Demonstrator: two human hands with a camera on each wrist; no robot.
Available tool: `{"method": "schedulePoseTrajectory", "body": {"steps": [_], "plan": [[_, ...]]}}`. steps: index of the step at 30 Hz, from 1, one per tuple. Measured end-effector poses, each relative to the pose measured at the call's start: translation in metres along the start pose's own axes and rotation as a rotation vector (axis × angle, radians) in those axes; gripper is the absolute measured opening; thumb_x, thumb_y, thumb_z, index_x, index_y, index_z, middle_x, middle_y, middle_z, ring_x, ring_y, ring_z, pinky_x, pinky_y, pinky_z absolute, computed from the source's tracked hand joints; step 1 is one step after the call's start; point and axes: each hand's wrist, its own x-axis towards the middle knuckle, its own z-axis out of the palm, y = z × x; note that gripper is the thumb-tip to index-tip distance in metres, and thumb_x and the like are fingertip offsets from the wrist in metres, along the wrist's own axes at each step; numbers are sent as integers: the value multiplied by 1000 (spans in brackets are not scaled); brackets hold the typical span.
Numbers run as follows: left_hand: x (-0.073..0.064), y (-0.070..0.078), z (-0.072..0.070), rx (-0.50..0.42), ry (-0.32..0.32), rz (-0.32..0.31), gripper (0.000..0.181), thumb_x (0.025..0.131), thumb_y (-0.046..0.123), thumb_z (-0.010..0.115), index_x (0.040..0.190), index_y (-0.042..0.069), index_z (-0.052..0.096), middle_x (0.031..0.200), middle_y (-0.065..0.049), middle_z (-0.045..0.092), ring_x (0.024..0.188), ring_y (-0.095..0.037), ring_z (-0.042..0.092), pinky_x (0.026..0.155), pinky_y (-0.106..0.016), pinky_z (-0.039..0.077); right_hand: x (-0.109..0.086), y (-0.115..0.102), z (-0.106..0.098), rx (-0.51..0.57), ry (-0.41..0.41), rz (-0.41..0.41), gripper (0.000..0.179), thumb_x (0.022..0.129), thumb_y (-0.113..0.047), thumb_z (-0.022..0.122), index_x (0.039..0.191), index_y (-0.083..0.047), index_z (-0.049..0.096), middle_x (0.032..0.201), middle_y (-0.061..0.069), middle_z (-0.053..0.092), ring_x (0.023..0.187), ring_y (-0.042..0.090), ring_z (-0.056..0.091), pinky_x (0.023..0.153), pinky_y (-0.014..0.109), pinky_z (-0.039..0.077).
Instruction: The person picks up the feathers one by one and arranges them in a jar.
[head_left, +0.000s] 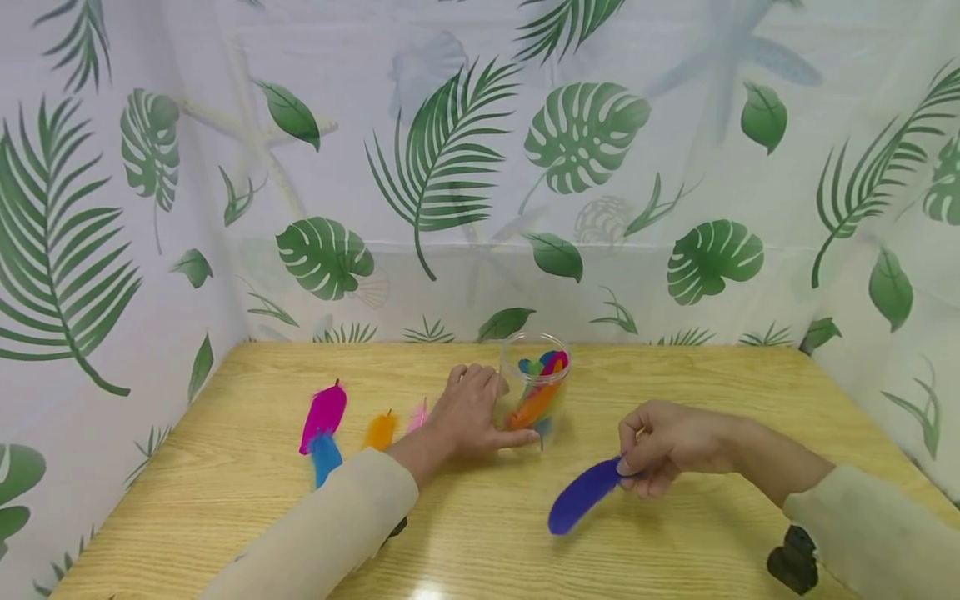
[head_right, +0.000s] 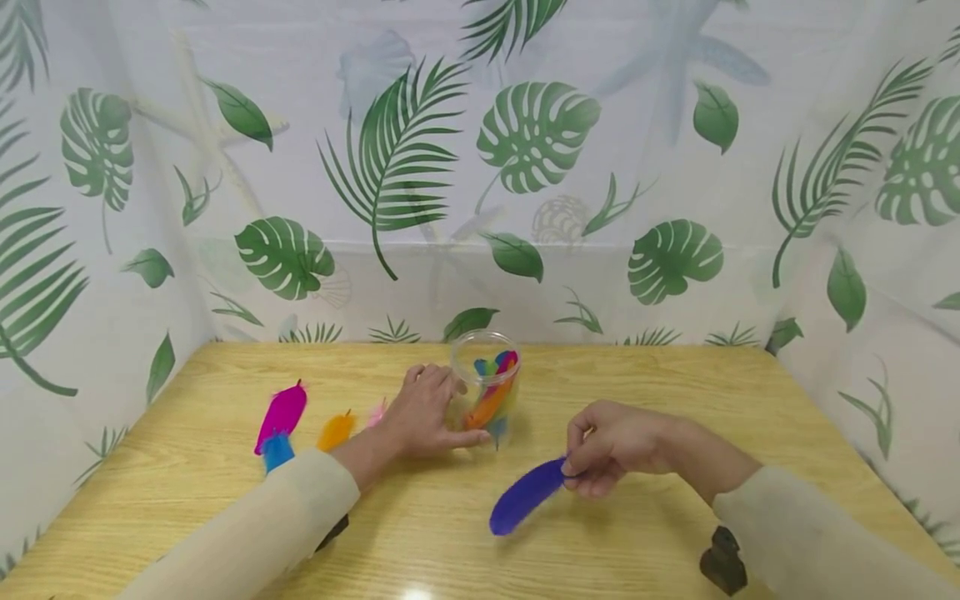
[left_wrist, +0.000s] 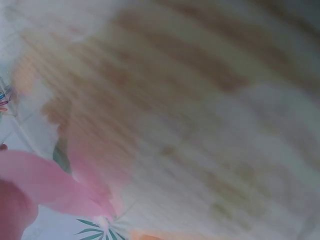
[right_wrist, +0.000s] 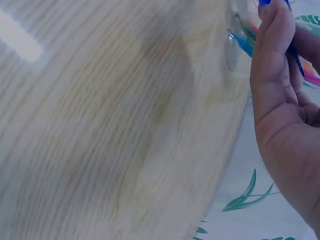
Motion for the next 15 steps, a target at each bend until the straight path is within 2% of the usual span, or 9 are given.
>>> {"method": "schedulePoseTrajectory", "body": {"steps": [3, 7, 8, 11, 15], "plan": [[0, 0, 0, 0, -3, 1, 83, 81, 83, 50, 121, 10, 61, 114, -1, 59, 113, -21, 48, 107, -43, 29, 2, 1, 0, 42, -19, -4, 15, 90, -4, 69, 95, 1, 57, 84, 14, 74, 70, 14, 71, 64, 27, 58], [0, 0, -1, 2, -3, 5, 83, 81, 82, 51, 120, 9, 61, 113, -1, 59, 113, -21, 48, 107, -44, 29, 4, 4, 1, 78, -61, -11, 32, 93, -5, 67, 116, 15, 56, 90, 13, 75, 76, 16, 74, 69, 27, 59], [0, 0, -1, 6, -2, 6, 83, 81, 82, 51, 120, 9, 61, 112, -1, 59, 113, -21, 48, 107, -44, 29, 5, 4, 1, 79, -71, -16, 33, 93, -5, 66, 118, 15, 57, 92, 13, 75, 77, 16, 74, 70, 28, 59], [0, 0, -1, 12, 0, 6, 83, 81, 82, 51, 120, 10, 61, 113, -1, 59, 113, -21, 48, 107, -44, 29, 6, 5, 1, 78, -102, -40, 24, 95, -5, 63, 111, 13, 61, 94, 14, 75, 80, 18, 75, 72, 30, 60], [0, -1, -2, 13, 4, 1, 82, 81, 82, 51, 120, 10, 61, 113, -1, 59, 113, -21, 48, 107, -43, 29, 7, 2, 0, 117, -145, -82, 16, 97, -4, 59, 111, 4, 56, 99, 15, 75, 88, 24, 75, 78, 37, 60]]}}
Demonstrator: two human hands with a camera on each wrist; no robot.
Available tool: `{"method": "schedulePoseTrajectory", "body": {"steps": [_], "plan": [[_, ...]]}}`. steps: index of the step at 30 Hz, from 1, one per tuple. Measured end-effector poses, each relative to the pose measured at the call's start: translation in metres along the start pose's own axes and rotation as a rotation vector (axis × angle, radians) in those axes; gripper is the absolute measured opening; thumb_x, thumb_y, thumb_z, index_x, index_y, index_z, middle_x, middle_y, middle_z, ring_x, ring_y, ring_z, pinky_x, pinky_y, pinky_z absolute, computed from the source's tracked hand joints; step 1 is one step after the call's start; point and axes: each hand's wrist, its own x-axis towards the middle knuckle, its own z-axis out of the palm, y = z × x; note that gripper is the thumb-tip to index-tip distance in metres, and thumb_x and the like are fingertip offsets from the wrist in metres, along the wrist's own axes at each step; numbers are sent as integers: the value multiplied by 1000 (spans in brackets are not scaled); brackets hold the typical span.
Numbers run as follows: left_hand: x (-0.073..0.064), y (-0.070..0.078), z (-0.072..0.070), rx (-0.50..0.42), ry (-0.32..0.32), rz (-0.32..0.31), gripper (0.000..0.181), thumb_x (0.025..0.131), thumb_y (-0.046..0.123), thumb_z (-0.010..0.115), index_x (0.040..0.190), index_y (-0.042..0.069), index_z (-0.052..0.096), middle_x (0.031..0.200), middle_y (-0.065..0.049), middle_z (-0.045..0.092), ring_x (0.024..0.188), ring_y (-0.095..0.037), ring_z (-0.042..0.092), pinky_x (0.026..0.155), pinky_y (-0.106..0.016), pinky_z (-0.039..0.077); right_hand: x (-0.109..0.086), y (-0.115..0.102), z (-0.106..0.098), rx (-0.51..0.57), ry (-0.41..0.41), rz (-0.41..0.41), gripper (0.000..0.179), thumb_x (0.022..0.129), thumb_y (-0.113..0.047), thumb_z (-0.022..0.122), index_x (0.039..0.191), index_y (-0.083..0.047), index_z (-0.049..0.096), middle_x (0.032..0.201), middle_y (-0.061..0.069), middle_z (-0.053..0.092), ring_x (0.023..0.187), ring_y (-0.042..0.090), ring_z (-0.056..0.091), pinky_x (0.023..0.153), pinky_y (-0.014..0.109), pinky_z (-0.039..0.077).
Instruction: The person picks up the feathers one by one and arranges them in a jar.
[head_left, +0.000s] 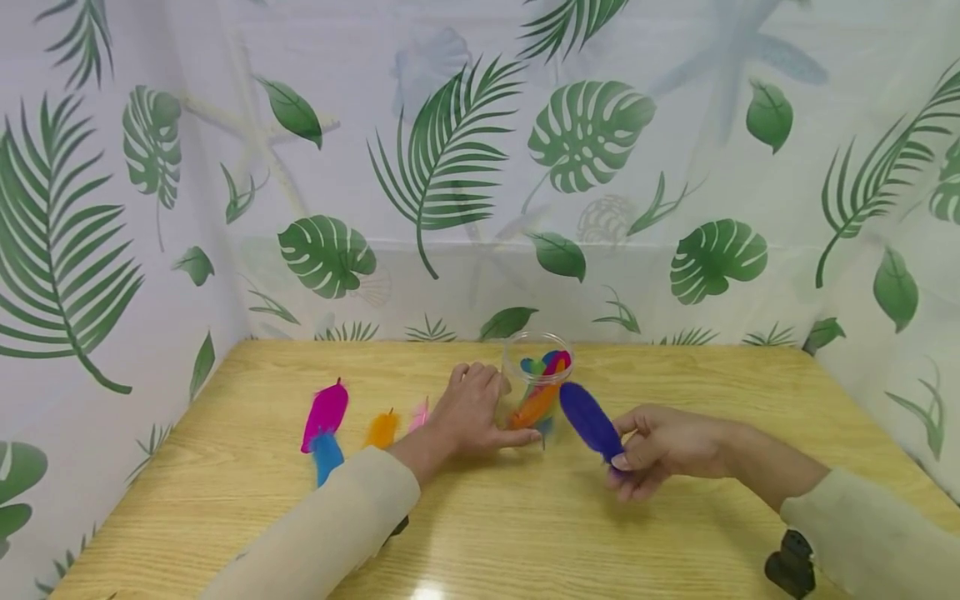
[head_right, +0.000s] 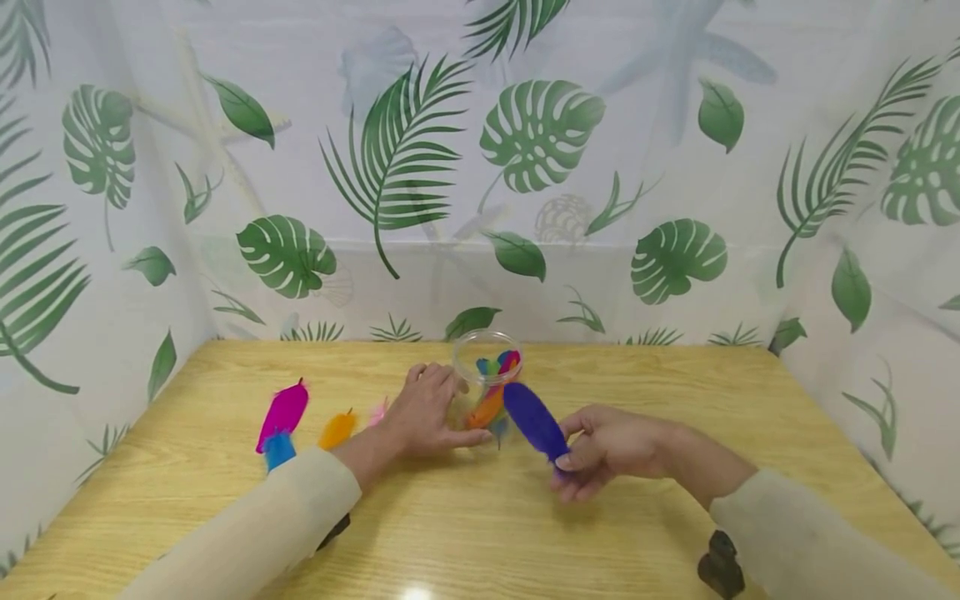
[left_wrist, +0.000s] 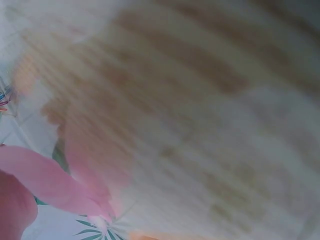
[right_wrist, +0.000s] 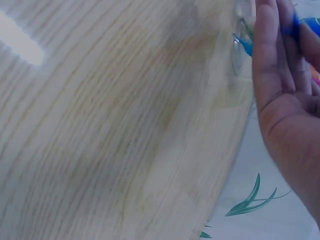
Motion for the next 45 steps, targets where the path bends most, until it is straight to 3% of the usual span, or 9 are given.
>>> {"method": "schedulePoseTrajectory", "body": {"steps": [4, 8, 13, 21, 27, 31, 40, 42, 45], "plan": [[0, 0, -1, -8, 4, 1, 82, 81, 82, 52, 119, 10, 61, 113, -1, 59, 112, -21, 48, 107, -43, 28, -1, -7, -1, 48, -22, -36, 14, 98, -2, 56, 111, 0, 52, 103, 16, 75, 95, 29, 74, 85, 41, 58], [1, 0, -1, -8, 0, 3, 82, 81, 82, 51, 120, 10, 61, 113, -1, 59, 111, -21, 48, 107, -43, 29, -2, -17, -1, 88, 25, -77, 11, 99, -1, 53, 110, -2, 52, 105, 15, 75, 97, 29, 74, 87, 43, 57], [1, 0, -2, -11, -9, -3, 84, 81, 83, 50, 121, 10, 61, 114, -1, 59, 112, -21, 48, 107, -43, 28, 0, -40, -2, 128, 159, -174, 13, 101, -3, 50, 114, 1, 47, 106, 15, 75, 97, 31, 74, 87, 43, 57], [0, -1, -1, -16, -12, -9, 83, 81, 82, 51, 121, 10, 61, 115, -1, 59, 114, -21, 48, 109, -44, 28, 13, -79, 1, 224, 448, -322, 17, 103, -5, 50, 117, 4, 47, 105, 13, 76, 99, 31, 73, 88, 42, 56], [0, -1, 0, -8, -12, -5, 83, 81, 83, 50, 121, 11, 60, 114, 0, 58, 112, -20, 47, 108, -44, 28, 27, -93, 9, 247, 570, -334, 28, 103, -3, 47, 128, 9, 40, 100, 9, 77, 97, 26, 74, 86, 37, 57], [1, 0, 0, 1, -11, -8, 84, 80, 84, 49, 121, 12, 60, 112, 0, 58, 110, -20, 47, 108, -44, 29, 35, -98, 15, 240, 621, -345, 28, 102, -2, 47, 126, 10, 41, 96, 7, 76, 93, 23, 75, 85, 35, 57], [0, 1, -1, -12, -22, -20, 85, 80, 85, 49, 121, 11, 60, 113, 0, 58, 112, -21, 48, 110, -44, 29, 52, -103, 21, 126, 753, -354, 26, 102, -3, 50, 124, 9, 43, 91, 2, 74, 89, 19, 76, 84, 32, 57], [0, 0, -1, -15, -23, -21, 85, 80, 85, 50, 121, 11, 60, 113, 0, 58, 112, -21, 47, 110, -44, 29, 54, -103, 21, 100, 790, -343, 31, 102, -4, 50, 128, 10, 42, 95, 5, 74, 91, 19, 75, 85, 31, 56], [-1, 0, -2, -18, -24, -18, 85, 80, 85, 50, 121, 11, 60, 113, -1, 58, 112, -21, 47, 110, -45, 28, 56, -105, 23, 59, 836, -320, 43, 102, -5, 50, 139, 13, 37, 116, 21, 69, 102, 23, 73, 88, 31, 55]]}}
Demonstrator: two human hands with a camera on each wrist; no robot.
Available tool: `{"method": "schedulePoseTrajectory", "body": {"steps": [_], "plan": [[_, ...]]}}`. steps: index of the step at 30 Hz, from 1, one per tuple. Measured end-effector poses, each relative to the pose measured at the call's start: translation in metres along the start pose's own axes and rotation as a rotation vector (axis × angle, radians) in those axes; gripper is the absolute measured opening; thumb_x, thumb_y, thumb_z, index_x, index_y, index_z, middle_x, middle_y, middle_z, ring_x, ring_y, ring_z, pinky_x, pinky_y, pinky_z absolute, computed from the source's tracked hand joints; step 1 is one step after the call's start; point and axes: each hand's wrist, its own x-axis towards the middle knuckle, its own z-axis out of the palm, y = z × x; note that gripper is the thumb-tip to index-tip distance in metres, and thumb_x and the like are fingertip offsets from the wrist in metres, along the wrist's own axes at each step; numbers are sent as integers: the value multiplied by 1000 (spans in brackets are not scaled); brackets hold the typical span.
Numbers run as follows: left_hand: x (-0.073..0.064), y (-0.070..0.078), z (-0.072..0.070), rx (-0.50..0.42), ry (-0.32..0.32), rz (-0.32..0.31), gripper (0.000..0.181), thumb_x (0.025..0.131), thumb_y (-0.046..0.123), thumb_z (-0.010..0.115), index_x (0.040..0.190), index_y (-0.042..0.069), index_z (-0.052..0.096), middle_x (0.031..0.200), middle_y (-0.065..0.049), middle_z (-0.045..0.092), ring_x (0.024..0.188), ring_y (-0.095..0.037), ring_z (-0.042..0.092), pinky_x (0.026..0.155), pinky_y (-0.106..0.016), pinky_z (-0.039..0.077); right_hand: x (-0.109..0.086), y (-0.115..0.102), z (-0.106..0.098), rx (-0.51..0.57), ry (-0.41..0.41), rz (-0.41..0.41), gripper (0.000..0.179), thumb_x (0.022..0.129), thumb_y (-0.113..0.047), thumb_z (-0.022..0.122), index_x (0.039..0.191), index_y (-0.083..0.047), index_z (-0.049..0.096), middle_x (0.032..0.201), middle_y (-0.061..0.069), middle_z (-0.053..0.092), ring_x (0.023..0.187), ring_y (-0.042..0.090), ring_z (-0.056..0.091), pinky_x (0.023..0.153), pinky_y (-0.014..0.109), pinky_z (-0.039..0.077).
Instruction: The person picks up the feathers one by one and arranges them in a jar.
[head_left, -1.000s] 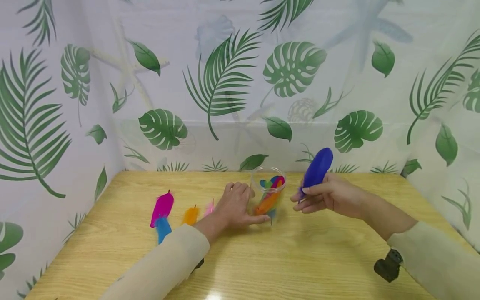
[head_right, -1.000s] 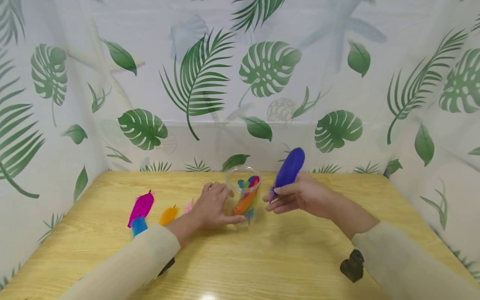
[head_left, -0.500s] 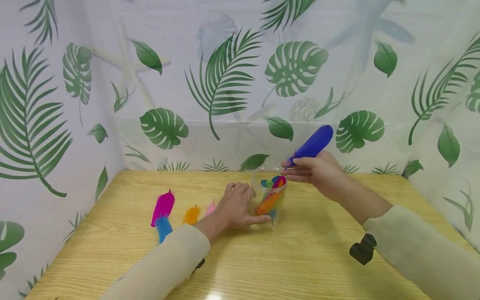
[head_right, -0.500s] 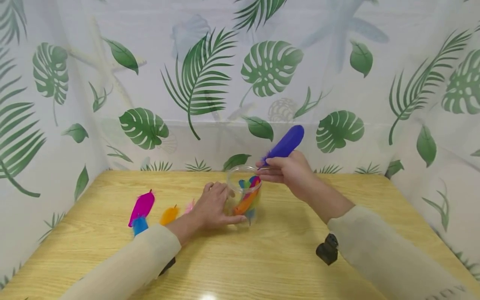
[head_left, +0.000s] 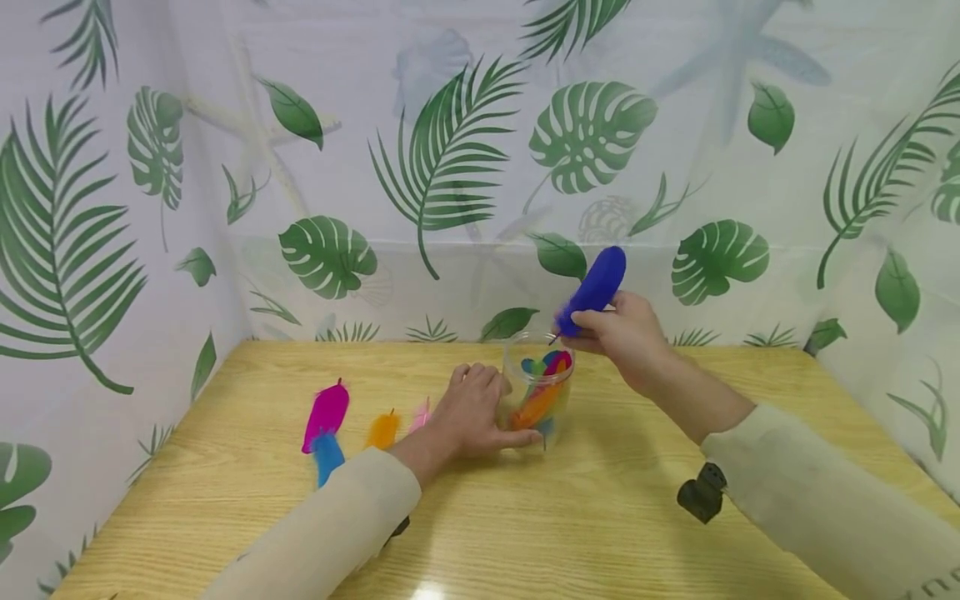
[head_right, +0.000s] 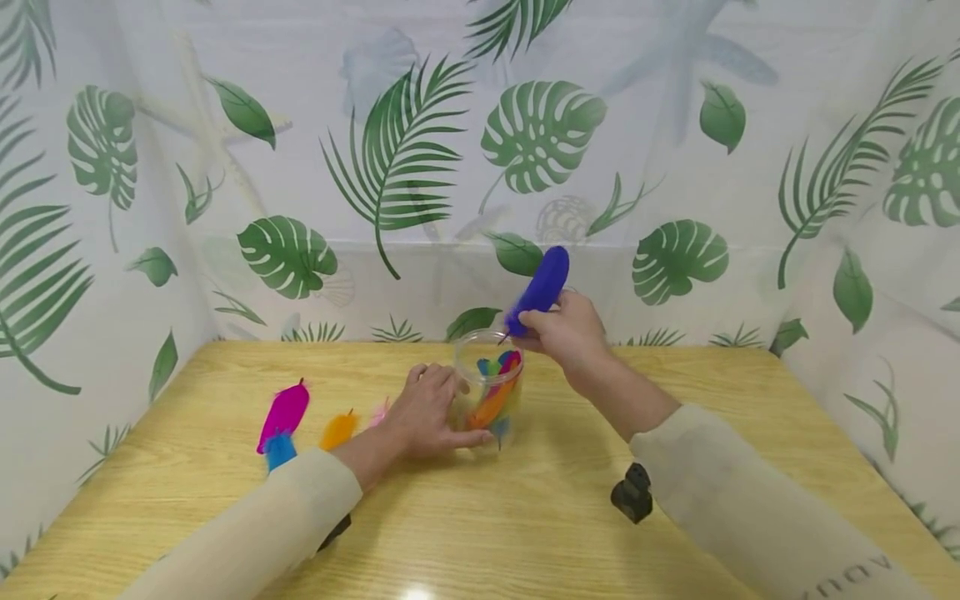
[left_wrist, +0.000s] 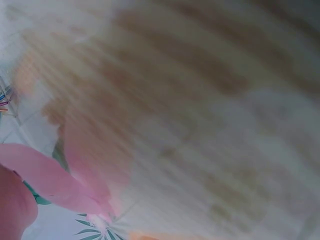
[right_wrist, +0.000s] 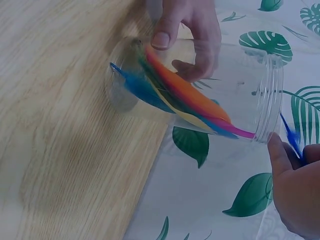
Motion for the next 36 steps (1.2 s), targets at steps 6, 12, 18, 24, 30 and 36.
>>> {"method": "schedulePoseTrajectory", "body": {"steps": [6, 12, 18, 24, 30, 36], "plan": [[1, 0, -1, -13, -3, 4, 85, 79, 85, 50, 120, 11, 60, 114, 0, 58, 113, -21, 48, 111, -45, 28, -2, -2, 0, -47, -8, -19, 41, 100, -4, 52, 137, 12, 42, 137, 32, 55, 113, 27, 68, 90, 31, 54], [1, 0, -1, -15, 2, 8, 87, 78, 86, 50, 121, 11, 60, 114, 0, 58, 114, -21, 47, 111, -46, 27, -4, 1, -4, 6, -13, -65, 35, 98, -2, 55, 128, 12, 46, 112, 13, 71, 100, 18, 73, 88, 31, 55], [1, 0, -1, -8, 3, 1, 87, 78, 86, 50, 122, 11, 60, 115, -1, 58, 115, -21, 47, 112, -45, 26, -2, 7, -9, 80, -22, -52, 25, 98, 0, 53, 121, 8, 48, 93, -4, 72, 96, 16, 74, 88, 29, 55], [1, 0, 1, 2, -8, -1, 89, 79, 87, 48, 123, 11, 59, 116, -1, 58, 117, -21, 47, 113, -46, 26, -4, 25, -15, 86, -54, 15, 26, 101, -5, 53, 124, 7, 49, 95, -3, 73, 93, 13, 73, 87, 28, 56], [1, -2, 4, 13, 7, 5, 88, 79, 86, 48, 123, 11, 60, 115, 0, 58, 116, -21, 47, 112, -46, 26, -6, 49, -17, 123, -75, 33, 27, 100, -1, 52, 124, 9, 50, 94, -1, 71, 86, 12, 72, 83, 27, 57], [1, -4, 7, 19, 26, 18, 87, 80, 85, 48, 123, 11, 60, 115, -1, 59, 116, -21, 48, 112, -46, 26, -8, 69, -16, 70, -111, 20, 39, 100, 0, 49, 134, 18, 44, 98, 0, 74, 88, 10, 73, 85, 29, 57]]}}
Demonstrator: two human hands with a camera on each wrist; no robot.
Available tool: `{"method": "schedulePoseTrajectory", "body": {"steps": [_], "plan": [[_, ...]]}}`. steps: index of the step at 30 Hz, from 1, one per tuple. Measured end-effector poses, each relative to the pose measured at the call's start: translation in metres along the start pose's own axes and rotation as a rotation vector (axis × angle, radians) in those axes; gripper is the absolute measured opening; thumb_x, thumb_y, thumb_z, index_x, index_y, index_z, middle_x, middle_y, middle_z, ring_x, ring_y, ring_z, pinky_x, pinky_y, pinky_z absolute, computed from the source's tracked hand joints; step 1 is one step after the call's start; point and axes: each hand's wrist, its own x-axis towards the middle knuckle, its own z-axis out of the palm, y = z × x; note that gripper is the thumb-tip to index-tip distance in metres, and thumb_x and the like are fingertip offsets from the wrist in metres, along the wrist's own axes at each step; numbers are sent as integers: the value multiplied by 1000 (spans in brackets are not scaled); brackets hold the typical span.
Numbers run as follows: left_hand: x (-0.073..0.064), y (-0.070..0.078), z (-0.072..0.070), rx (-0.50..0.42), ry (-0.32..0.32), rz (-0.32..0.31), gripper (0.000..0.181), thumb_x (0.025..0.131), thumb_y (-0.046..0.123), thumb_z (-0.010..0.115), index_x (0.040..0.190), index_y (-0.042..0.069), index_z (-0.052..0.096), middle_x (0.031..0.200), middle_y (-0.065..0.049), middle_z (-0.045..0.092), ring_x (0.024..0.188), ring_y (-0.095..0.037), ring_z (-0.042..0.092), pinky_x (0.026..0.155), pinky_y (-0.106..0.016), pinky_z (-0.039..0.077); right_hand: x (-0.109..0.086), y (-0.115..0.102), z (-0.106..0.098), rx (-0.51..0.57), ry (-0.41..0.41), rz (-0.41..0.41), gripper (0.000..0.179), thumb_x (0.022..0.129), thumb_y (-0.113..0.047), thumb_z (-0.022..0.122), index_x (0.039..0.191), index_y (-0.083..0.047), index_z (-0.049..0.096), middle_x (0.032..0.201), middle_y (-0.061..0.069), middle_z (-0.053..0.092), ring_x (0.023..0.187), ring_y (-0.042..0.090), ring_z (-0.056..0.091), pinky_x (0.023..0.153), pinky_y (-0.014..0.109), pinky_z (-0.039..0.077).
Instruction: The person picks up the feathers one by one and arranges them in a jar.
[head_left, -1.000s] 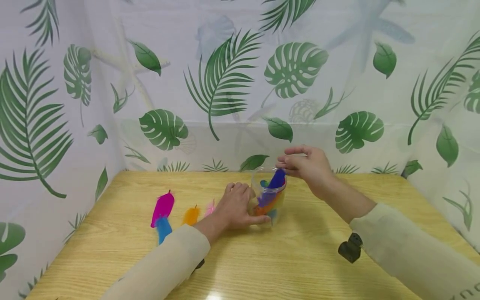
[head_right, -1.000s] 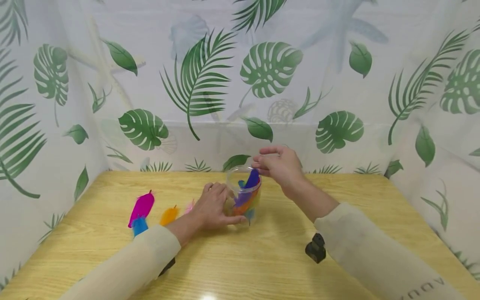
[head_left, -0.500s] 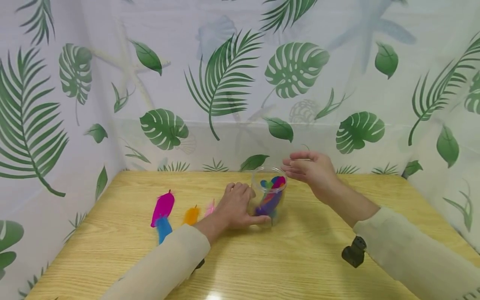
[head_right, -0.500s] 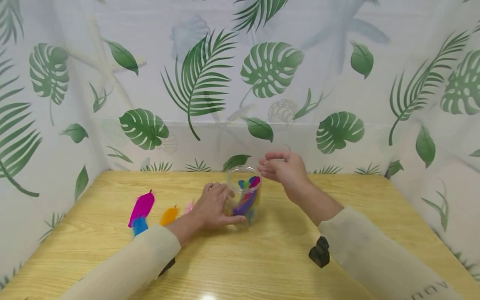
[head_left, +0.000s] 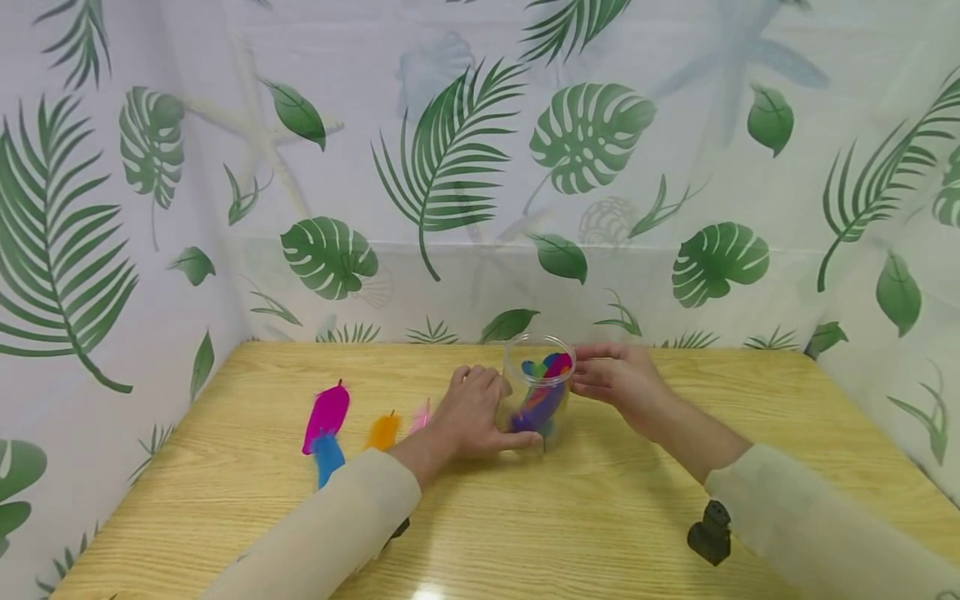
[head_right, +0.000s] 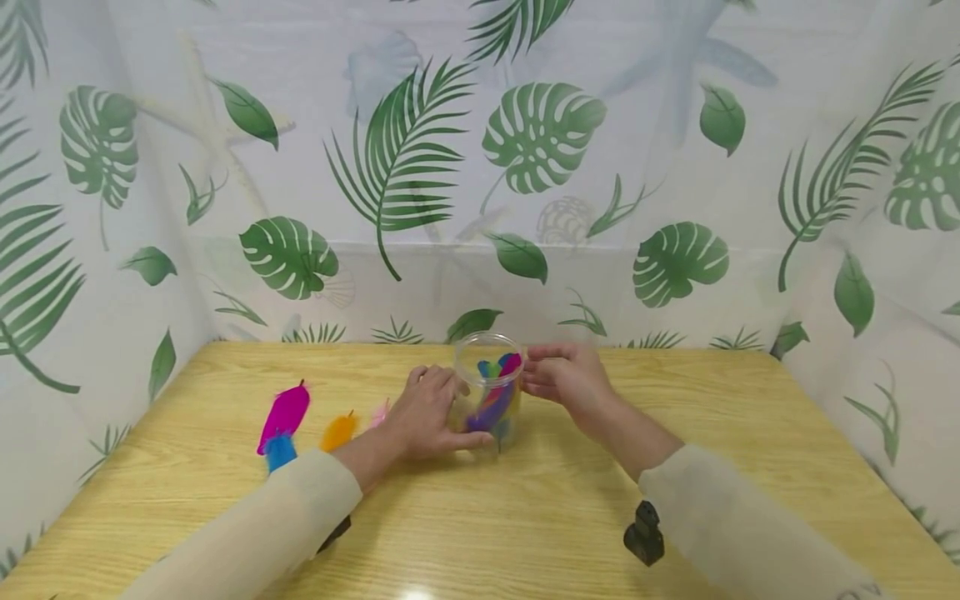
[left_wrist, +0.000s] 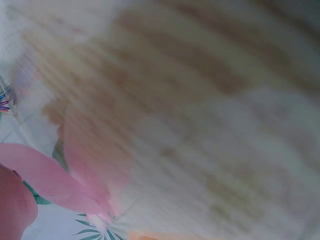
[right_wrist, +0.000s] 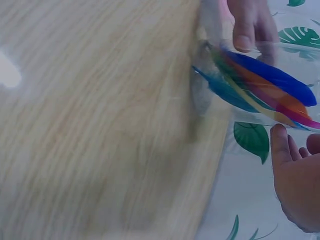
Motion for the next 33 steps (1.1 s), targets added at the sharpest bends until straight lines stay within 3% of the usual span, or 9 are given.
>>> {"method": "schedulePoseTrajectory", "body": {"steps": [7, 19, 22, 25, 29, 33], "plan": [[0, 1, -1, 1, -4, 0, 86, 80, 85, 49, 123, 11, 60, 114, -1, 59, 117, -21, 48, 112, -46, 27, -1, 13, 1, -27, 2, 54, 38, 99, 1, 47, 133, 17, 44, 98, 2, 74, 91, 13, 73, 88, 33, 56], [-1, 1, -4, -16, -11, -4, 85, 80, 83, 51, 124, 11, 60, 116, -1, 59, 118, -21, 48, 112, -44, 27, -1, 28, 3, -77, 31, 59, 35, 99, 0, 48, 129, 16, 49, 102, 5, 72, 94, 13, 70, 90, 37, 56], [-1, 1, -4, -18, -9, -5, 85, 80, 83, 51, 123, 11, 60, 116, -1, 59, 118, -21, 48, 112, -44, 27, -2, 31, 6, -193, 42, 6, 35, 96, 1, 50, 129, 14, 51, 110, 15, 70, 98, 18, 69, 88, 38, 57], [-1, 1, -4, -12, -9, -7, 85, 80, 83, 51, 123, 11, 60, 116, -1, 59, 118, -21, 48, 112, -44, 27, -4, 35, 9, -410, 55, -89, 39, 90, 0, 55, 129, 8, 55, 118, 21, 67, 105, 26, 67, 88, 39, 57], [0, 1, -3, -4, -1, -7, 86, 79, 84, 51, 123, 11, 60, 117, -1, 59, 117, -21, 49, 112, -45, 27, -5, 40, 11, -639, 68, -232, 43, 86, -2, 59, 129, 4, 55, 119, 21, 68, 111, 33, 65, 93, 45, 54], [0, 0, -2, -7, 7, 0, 86, 79, 84, 51, 122, 11, 61, 118, -2, 60, 117, -21, 49, 112, -45, 27, -6, 45, 9, -761, 33, -357, 48, 86, -5, 59, 132, 5, 51, 123, 20, 64, 117, 37, 60, 102, 54, 47]]}}
